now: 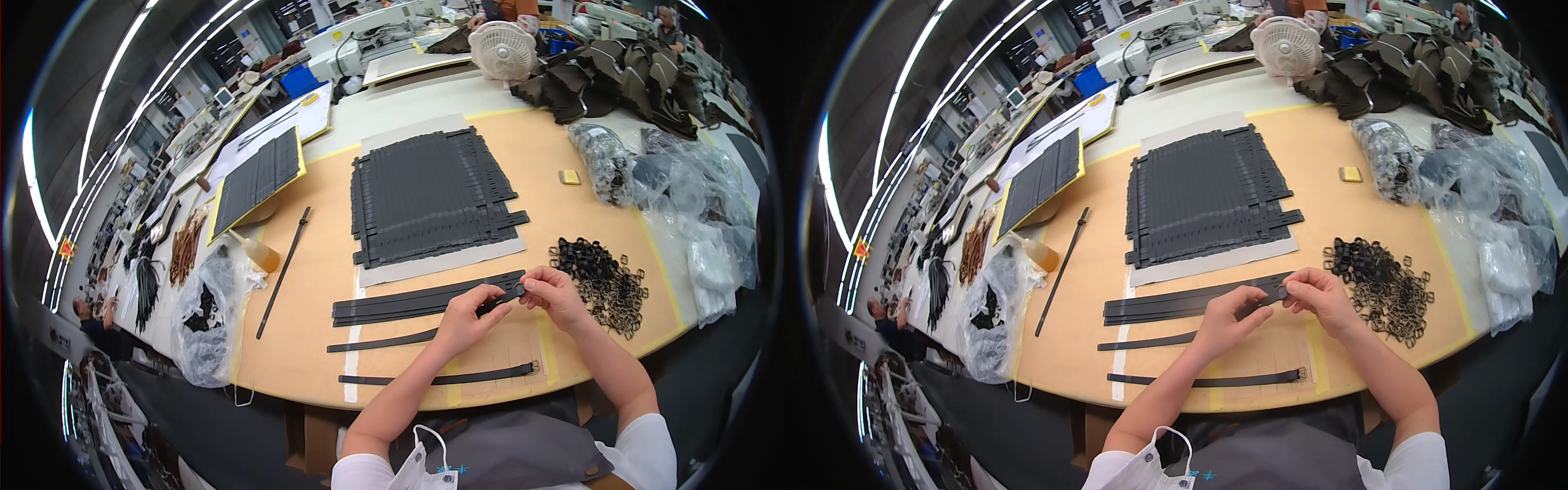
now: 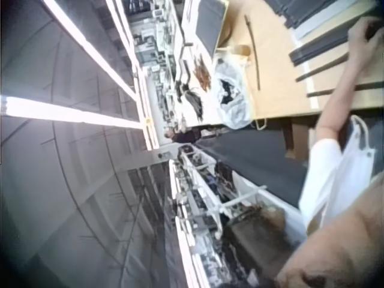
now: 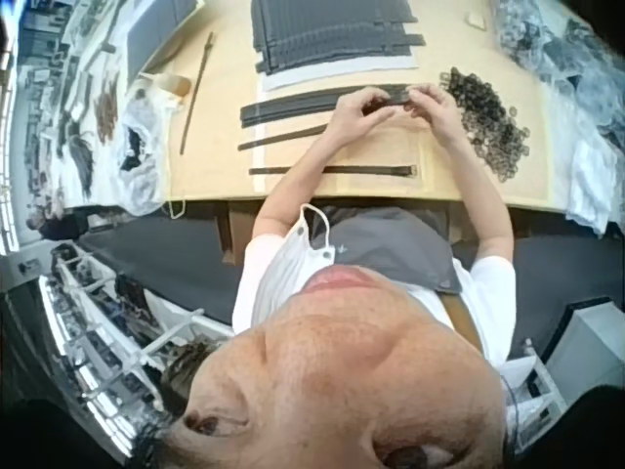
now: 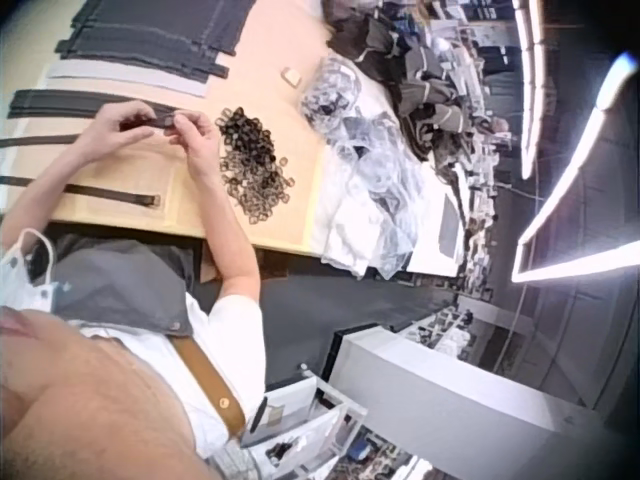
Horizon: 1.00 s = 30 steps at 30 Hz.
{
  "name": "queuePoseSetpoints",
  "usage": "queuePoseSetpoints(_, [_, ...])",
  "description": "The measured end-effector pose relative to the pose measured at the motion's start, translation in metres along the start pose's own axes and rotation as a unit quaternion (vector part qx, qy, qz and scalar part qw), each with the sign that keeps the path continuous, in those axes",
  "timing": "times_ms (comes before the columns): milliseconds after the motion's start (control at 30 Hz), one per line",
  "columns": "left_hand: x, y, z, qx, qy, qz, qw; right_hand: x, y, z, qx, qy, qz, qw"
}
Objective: The person assembles black belts by hand at a workbench. They pick up a belt strap and a metal buckle, attach the buckle to the strap, and then apply glue from a bottle to the connection point. The person repeats this process for multiple belts, stacking the finished items on the table.
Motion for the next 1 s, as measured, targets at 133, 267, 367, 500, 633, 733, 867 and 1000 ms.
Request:
queuePoseSetpoints(133, [-0.002, -0.001, 0.001, -0.033, 0.041, 0.015, 0.999, 0.002, 0.0, -0.008, 0.034, -0.04, 0.009, 0.999])
queuePoseSetpoints(267, [-0.002, -0.004, 0.001, -0.076, 0.043, 0.026, 0.996, -0.001, 0.002, -0.012, 0.086, -0.065, -0.006, 0.994])
queuePoseSetpoints(367, [-0.001, -0.006, 0.001, -0.096, 0.04, 0.032, 0.994, -0.004, 0.001, -0.012, 0.137, -0.069, -0.008, 0.988])
queuePoseSetpoints(500, [0.001, -0.007, 0.007, -0.124, 0.063, 0.039, 0.99, -0.005, 0.002, -0.011, 0.194, -0.074, -0.009, 0.978])
queuePoseSetpoints(633, [0.005, -0.004, 0.0, -0.141, 0.045, 0.03, 0.988, -0.004, 0.001, -0.006, 0.218, -0.071, -0.012, 0.973])
queuePoseSetpoints(733, [0.006, -0.002, -0.002, -0.156, 0.03, 0.01, 0.987, -0.001, 0.005, -0.007, 0.252, -0.076, -0.016, 0.965])
queuePoseSetpoints(867, [0.005, 0.002, 0.001, -0.157, 0.01, -0.014, 0.988, 0.004, 0.008, -0.015, 0.333, -0.121, -0.016, 0.935])
queuePoseSetpoints(1000, [0.005, 0.002, -0.005, -0.145, -0.043, -0.049, 0.987, 0.004, 0.017, -0.022, 0.378, -0.101, -0.042, 0.919])
Point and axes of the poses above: each hand's wrist, its own x-axis away from the middle knuckle, its own y-axis out of the palm, z = x × y, the point moved 7 cm from there along -x, towards the middle knuckle, and after that the axes turned 6 degrees about y, right-handed, at the moved point
